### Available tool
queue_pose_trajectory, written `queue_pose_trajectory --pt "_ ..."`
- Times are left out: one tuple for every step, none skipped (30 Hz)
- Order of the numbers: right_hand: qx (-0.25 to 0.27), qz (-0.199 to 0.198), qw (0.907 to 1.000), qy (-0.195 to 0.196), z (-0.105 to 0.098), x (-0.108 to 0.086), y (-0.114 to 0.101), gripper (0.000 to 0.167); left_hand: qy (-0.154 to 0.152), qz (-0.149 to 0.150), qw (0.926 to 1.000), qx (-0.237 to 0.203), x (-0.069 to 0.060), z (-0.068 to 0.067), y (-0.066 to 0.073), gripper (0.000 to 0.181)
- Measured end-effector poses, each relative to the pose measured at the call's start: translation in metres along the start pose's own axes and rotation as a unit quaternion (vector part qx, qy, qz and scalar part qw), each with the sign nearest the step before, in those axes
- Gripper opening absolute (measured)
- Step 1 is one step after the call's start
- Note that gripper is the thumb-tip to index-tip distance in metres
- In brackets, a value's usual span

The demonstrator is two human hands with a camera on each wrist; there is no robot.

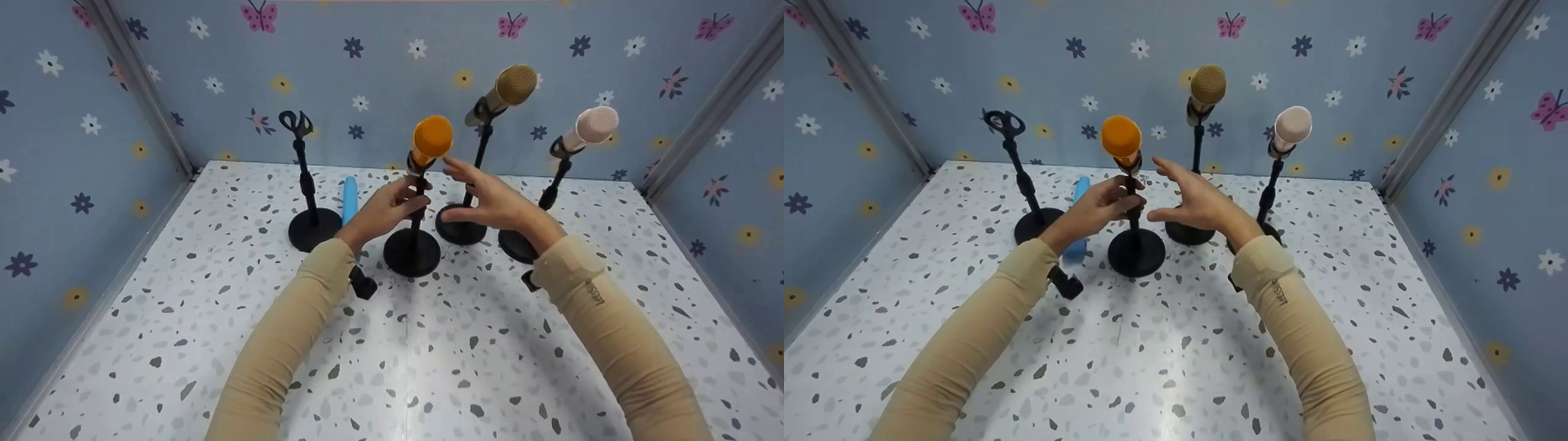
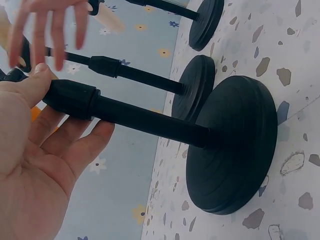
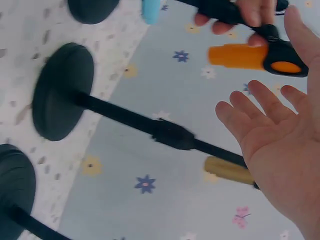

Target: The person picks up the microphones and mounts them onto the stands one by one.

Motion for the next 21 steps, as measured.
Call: queue_pose_trajectory --pt "-0.012 0.012 0.9998 -0.008 0.004 -0.001 0.006 0.095 0.001 0.0 1.0 0.001 0.0 0.0 0.0 0.042" --pt "-0.028 0.024 0.9992 -0.017 0.007 -0.001 0.011 0.094 0.002 0.0 1.0 0.002 0.0 0.0 0.001 0.041" --pt "-0.046 0.034 0.998 -0.026 0.012 -0.002 0.016 0.092 0.002 -0.001 1.0 0.004 0.0 0.0 0.001 0.04" --pt "-0.063 0.041 0.9965 -0.037 0.016 -0.002 0.021 0.091 0.002 -0.003 1.0 0.003 0.0 0.0 0.001 0.039" --pt "-0.08 0.047 0.9944 -0.049 0.021 -0.002 0.025 0.088 0.002 -0.006 1.0 0.004 -0.001 0.001 0.001 0.038" --pt "-0.096 0.052 0.9921 -0.063 0.026 -0.002 0.029 0.086 0.002 -0.008 0.9999 0.006 -0.001 0.001 0.001 0.038" --pt "-0.109 0.056 0.9896 -0.075 0.031 -0.001 0.032 0.084 0.003 -0.01 0.9999 0.008 -0.001 0.001 0.001 0.038" --pt "-0.117 0.056 0.9878 -0.087 0.035 -0.001 0.035 0.082 0.003 -0.011 0.9999 0.01 -0.001 0.001 0.001 0.038" --pt "-0.123 0.056 0.9859 -0.099 0.04 -0.001 0.038 0.081 0.003 -0.011 0.9999 0.009 -0.002 0.002 0.001 0.038" --pt "-0.127 0.057 0.9841 -0.11 0.044 -0.001 0.041 0.08 0.003 -0.011 0.9999 0.007 -0.001 0.002 0.001 0.038" --pt "-0.132 0.057 0.9823 -0.119 0.049 -0.001 0.043 0.079 0.003 -0.01 0.9999 0.007 -0.001 0.002 0.001 0.038" --pt "-0.137 0.057 0.9806 -0.128 0.053 0.0 0.045 0.078 0.003 -0.008 0.9999 0.007 -0.001 0.002 0.001 0.039" --pt "-0.142 0.057 0.9789 -0.135 0.057 0.001 0.047 0.077 0.004 -0.007 0.9999 0.008 -0.001 0.002 0.001 0.039" --pt "-0.146 0.055 0.9775 -0.142 0.061 0.002 0.047 0.076 0.005 -0.006 0.9999 0.009 -0.001 0.002 0.001 0.039" --pt "-0.151 0.051 0.976 -0.148 0.064 0.003 0.048 0.075 0.005 -0.004 0.9999 0.012 -0.001 0.002 0.001 0.04" --pt "-0.157 0.047 0.9745 -0.154 0.068 0.004 0.048 0.074 0.007 -0.004 0.9999 0.015 -0.001 0.002 0.001 0.039" --pt "-0.16 0.048 0.9731 -0.159 0.071 0.005 0.048 0.073 0.008 -0.003 0.9998 0.018 -0.001 0.002 0.001 0.039" --pt "-0.16 0.051 0.9719 -0.165 0.074 0.005 0.048 0.072 0.01 -0.004 0.9998 0.018 -0.001 0.002 0.0 0.038" --pt "-0.161 0.051 0.9708 -0.17 0.078 0.006 0.048 0.071 0.01 -0.003 0.9998 0.018 -0.001 0.002 0.0 0.037" --pt "-0.164 0.049 0.9698 -0.174 0.081 0.007 0.047 0.07 0.011 -0.002 0.9998 0.017 -0.001 0.002 -0.001 0.036" --pt "-0.167 0.051 0.9687 -0.176 0.083 0.007 0.047 0.069 0.011 0.0 0.9998 0.016 -0.001 0.002 -0.001 0.035"
Point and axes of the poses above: each hand's wrist, its own x-axis towards the middle knuckle, its own z-axis out of the palm, y = z × x, the point moved 2 cm from there along x, towards the middle knuckle, and after that the axes turned 4 degrees about -y, right-handed, at the moved point
